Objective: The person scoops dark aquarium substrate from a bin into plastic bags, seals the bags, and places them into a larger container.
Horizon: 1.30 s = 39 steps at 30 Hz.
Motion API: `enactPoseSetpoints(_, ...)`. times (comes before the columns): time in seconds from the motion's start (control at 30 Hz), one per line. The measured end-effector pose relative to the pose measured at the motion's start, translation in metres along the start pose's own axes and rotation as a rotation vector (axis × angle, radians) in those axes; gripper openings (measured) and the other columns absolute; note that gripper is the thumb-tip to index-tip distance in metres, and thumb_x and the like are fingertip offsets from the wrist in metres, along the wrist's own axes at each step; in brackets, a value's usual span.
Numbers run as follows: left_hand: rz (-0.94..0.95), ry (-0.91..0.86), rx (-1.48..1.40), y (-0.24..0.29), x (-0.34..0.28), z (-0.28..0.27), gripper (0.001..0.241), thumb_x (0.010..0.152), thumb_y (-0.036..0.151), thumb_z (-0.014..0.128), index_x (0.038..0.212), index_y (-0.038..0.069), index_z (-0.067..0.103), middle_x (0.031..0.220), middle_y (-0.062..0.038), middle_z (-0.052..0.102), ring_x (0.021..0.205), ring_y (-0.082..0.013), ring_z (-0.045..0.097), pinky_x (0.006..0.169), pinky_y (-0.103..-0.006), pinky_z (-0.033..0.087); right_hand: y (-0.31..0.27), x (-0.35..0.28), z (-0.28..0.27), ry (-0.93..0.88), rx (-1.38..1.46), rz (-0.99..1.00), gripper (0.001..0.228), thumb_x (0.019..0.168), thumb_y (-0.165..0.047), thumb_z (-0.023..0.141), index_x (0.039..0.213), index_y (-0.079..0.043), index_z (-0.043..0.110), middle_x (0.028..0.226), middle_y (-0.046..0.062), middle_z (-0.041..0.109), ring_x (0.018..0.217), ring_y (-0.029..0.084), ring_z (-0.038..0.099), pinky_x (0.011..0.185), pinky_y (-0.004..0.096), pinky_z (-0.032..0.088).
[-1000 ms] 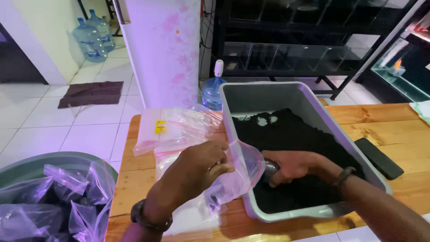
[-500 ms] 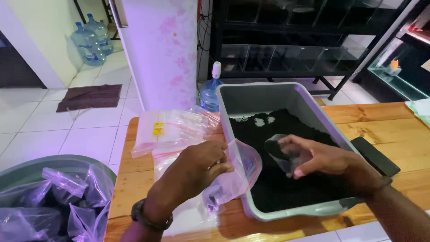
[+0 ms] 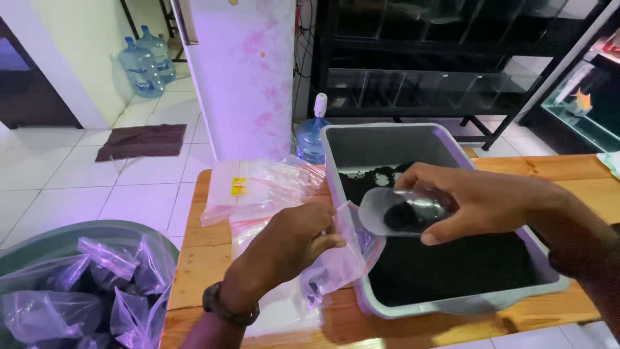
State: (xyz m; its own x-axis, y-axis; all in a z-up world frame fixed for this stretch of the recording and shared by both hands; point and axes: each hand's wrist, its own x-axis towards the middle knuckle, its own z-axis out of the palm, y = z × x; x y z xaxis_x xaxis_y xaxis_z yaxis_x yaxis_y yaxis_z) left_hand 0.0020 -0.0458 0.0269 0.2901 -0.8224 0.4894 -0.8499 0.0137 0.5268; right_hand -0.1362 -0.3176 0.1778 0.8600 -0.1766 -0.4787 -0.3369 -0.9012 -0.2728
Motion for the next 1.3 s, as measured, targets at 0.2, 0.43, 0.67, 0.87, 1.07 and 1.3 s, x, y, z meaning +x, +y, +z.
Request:
enactPoseSetpoints(0.2,0.078,0.040,-0.003,-0.004,-0.001,0.003,0.026,0.098,0.018,0.085,0.087,0.012,0.063,0.086,-0.005,0.067,0.082,-0.0277,0.063,0.070,-0.0432,0.047,-0.057,0.004,0.007,0.067,-0.411,-0.148,0.076,0.080,-0.053,0.089,0.150,-0.044,0.060,0.132,-0.009,0.075,0.125,0.020,0.074,0.113,0.042,0.050)
enactPoseSetpoints(0.43,0.040,0.025,0.002,-0.006,-0.002,0.002,0.027,0.097,0.018,0.087,0.090,0.012,0.061,0.088,-0.008,0.069,0.079,-0.0306,0.063,0.068,-0.0445,0.046,-0.053,-0.003,0.010,0.103,-0.447,-0.259,0.070,0.083,-0.051,0.089,0.146,-0.040,0.061,0.136,-0.009,0.074,0.128,0.022,0.070,0.107,0.045,0.049)
enactPoseSetpoints(0.67,-0.016,0.024,-0.007,-0.009,-0.010,0.000,0.031,0.098,0.022,0.085,0.085,0.012,0.059,0.087,-0.006,0.067,0.075,-0.0284,0.064,0.065,-0.0449,0.045,0.037,0.008,0.021,0.078,-0.150,0.151,0.090,0.078,-0.027,0.096,0.155,-0.044,0.052,0.132,-0.008,0.081,0.109,0.013,0.082,0.099,0.032,0.062)
enactPoseSetpoints(0.87,-0.054,0.005,-0.041,-0.001,-0.014,-0.005,0.032,0.099,0.021,0.085,0.087,0.012,0.058,0.086,-0.005,0.066,0.072,-0.0268,0.060,0.064,-0.0428,0.044,0.089,0.042,0.057,-0.163,-0.228,0.244,0.075,0.082,-0.021,0.092,0.146,-0.042,0.061,0.139,-0.009,0.075,0.126,0.013,0.075,0.108,0.035,0.060)
enactPoseSetpoints(1.07,-0.013,-0.002,-0.005,-0.005,-0.011,0.003,0.030,0.100,0.022,0.084,0.085,0.011,0.060,0.085,-0.006,0.065,0.074,-0.0285,0.061,0.065,-0.0441,0.044,0.052,0.082,0.119,-0.310,-0.272,-0.182,0.064,0.066,-0.025,0.082,0.128,-0.024,0.065,0.125,0.003,0.074,0.107,0.023,0.076,0.091,0.038,0.059)
enactPoseSetpoints(1.3,0.014,0.024,-0.013,-0.003,-0.012,0.001,0.033,0.098,0.018,0.087,0.085,0.010,0.057,0.084,-0.006,0.065,0.071,-0.0284,0.059,0.062,-0.0429,0.043,0.050,0.066,0.108,-0.370,0.080,-0.150,0.078,0.071,-0.017,0.082,0.145,-0.029,0.065,0.107,-0.006,0.075,0.091,0.011,0.066,0.081,0.026,0.054)
